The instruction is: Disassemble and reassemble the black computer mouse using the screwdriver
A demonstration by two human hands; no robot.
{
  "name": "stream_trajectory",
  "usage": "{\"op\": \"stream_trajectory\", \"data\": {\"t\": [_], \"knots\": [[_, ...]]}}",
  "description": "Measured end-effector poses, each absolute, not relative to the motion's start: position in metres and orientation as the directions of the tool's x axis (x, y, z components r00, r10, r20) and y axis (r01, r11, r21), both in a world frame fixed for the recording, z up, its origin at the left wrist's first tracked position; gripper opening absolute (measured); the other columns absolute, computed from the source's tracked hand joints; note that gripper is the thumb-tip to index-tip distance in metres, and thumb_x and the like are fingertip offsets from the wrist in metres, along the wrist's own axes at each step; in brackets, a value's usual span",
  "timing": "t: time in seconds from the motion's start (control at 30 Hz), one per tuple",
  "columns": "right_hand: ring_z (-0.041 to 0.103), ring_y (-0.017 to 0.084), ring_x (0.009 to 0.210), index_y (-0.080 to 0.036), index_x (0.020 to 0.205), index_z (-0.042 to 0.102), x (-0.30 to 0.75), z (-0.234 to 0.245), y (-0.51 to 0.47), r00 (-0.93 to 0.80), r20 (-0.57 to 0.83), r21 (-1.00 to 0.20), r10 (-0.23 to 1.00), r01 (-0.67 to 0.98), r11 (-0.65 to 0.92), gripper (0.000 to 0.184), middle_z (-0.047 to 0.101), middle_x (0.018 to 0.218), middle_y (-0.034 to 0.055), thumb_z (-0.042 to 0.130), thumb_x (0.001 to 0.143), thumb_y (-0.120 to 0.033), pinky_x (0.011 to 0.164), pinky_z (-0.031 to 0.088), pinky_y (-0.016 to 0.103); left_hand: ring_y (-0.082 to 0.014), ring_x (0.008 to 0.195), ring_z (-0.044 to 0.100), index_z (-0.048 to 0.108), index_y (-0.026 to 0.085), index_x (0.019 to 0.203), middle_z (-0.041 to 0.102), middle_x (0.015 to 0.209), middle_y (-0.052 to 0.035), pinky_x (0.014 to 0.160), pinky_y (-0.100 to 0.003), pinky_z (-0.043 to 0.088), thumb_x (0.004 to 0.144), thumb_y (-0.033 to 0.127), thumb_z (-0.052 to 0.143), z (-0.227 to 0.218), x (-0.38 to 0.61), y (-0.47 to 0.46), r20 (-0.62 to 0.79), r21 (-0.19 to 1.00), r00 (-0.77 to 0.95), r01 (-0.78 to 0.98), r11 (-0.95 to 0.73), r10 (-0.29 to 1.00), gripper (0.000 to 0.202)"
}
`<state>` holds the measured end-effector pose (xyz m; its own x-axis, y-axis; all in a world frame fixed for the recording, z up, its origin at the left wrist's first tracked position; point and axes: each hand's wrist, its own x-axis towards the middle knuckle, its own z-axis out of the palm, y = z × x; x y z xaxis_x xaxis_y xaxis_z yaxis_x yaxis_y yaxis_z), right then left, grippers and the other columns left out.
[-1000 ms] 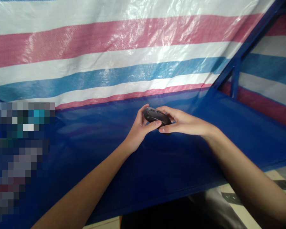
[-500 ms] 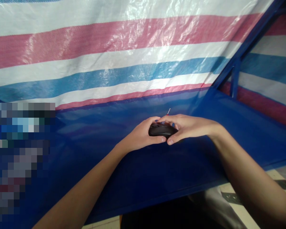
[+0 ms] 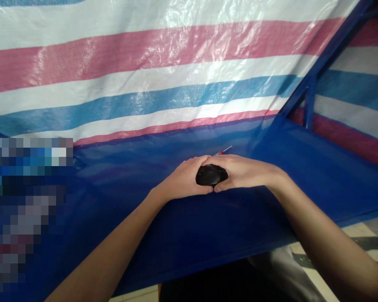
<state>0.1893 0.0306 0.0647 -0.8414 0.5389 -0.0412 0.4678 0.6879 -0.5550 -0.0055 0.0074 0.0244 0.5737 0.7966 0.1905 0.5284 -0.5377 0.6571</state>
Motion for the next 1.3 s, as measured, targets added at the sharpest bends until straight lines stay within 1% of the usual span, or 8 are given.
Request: {"op": "stream_trajectory", "data": {"t": [0.17,0.33,0.53,0.73,0.87,1.0,1.1,1.3], "knots": [[0.061,0.021,0.095,-0.019,0.105,0.059,0.1891,0.0664,0.0299,-0.845,-0.036,-0.548,0.534,0.463,0.696,0.035,0.065,0.108,0.0042,0.067,0.072,-0.026,0.083,0.044,0.031,-0.03,0.11,0.056,0.051,0.023,0.12,0.061,0.118,-0.0089,0.092,-0.046,0.043,0.064,0.035,0.071,0.0219,-0.005,0.0066,0.195,0.642,0.562,0.546,-0.538,0.804,0.061],[0.061,0.021,0.095,-0.02,0.105,0.059,0.1901,0.0661,0.0299,-0.841,-0.036,-0.544,0.541,0.47,0.695,0.034,0.065,0.109,0.0037,0.066,0.072,-0.026,0.082,0.045,0.031,-0.0299,0.112,0.055,0.048,0.021,0.126,0.058,0.124,-0.0111,0.095,-0.045,0.042,0.065,0.038,0.072,0.0203,-0.0062,0.0063,0.208,0.621,0.556,0.561,-0.547,0.805,0.067],[0.061,0.021,0.094,-0.02,0.104,0.06,0.1892,0.0682,0.0294,-0.841,-0.039,-0.542,0.539,0.471,0.696,0.032,0.065,0.107,0.0032,0.066,0.072,-0.025,0.081,0.044,0.031,-0.0296,0.111,0.056,0.049,0.021,0.124,0.06,0.121,-0.0096,0.094,-0.045,0.042,0.065,0.038,0.072,0.0188,-0.0062,0.0068,0.219,0.632,0.555,0.546,-0.55,0.803,0.065],[0.061,0.021,0.095,-0.02,0.103,0.059,0.1896,0.0684,0.0293,-0.844,-0.043,-0.543,0.534,0.469,0.697,0.031,0.065,0.107,0.0035,0.065,0.073,-0.025,0.083,0.044,0.03,-0.03,0.112,0.055,0.049,0.022,0.124,0.059,0.121,-0.0096,0.094,-0.046,0.042,0.065,0.036,0.071,0.0192,-0.0057,0.0065,0.199,0.634,0.555,0.556,-0.538,0.808,0.064],[0.061,0.021,0.097,-0.02,0.103,0.059,0.1893,0.0667,0.0297,-0.849,-0.035,-0.547,0.527,0.457,0.701,0.031,0.065,0.108,0.0032,0.066,0.073,-0.024,0.083,0.044,0.03,-0.03,0.112,0.054,0.05,0.022,0.12,0.059,0.121,-0.0095,0.093,-0.045,0.042,0.067,0.036,0.069,0.0199,-0.0055,0.007,0.196,0.624,0.569,0.556,-0.549,0.798,0.058],[0.061,0.022,0.097,-0.02,0.104,0.06,0.189,0.0652,0.031,-0.846,-0.036,-0.541,0.531,0.464,0.702,0.034,0.065,0.109,0.0035,0.067,0.072,-0.027,0.083,0.043,0.031,-0.029,0.113,0.054,0.048,0.021,0.122,0.058,0.123,-0.0092,0.094,-0.043,0.042,0.067,0.037,0.07,0.02,-0.0055,0.0078,0.186,0.608,0.564,0.577,-0.545,0.804,0.062],[0.061,0.022,0.096,-0.02,0.105,0.06,0.1892,0.0654,0.0315,-0.848,-0.038,-0.546,0.529,0.46,0.7,0.034,0.065,0.109,0.0035,0.066,0.072,-0.027,0.082,0.044,0.031,-0.0286,0.111,0.055,0.049,0.022,0.12,0.06,0.121,-0.0086,0.093,-0.041,0.043,0.068,0.037,0.069,0.0199,-0.0056,0.008,0.184,0.601,0.585,0.569,-0.561,0.79,0.058],[0.062,0.023,0.096,-0.02,0.106,0.06,0.1899,0.0673,0.03,-0.83,-0.035,-0.534,0.557,0.487,0.691,0.035,0.066,0.109,0.0033,0.066,0.072,-0.026,0.082,0.044,0.031,-0.0287,0.112,0.055,0.047,0.022,0.124,0.059,0.122,-0.009,0.094,-0.042,0.043,0.069,0.036,0.068,0.0184,-0.0055,0.0079,0.198,0.596,0.569,0.577,-0.559,0.798,0.061]]}}
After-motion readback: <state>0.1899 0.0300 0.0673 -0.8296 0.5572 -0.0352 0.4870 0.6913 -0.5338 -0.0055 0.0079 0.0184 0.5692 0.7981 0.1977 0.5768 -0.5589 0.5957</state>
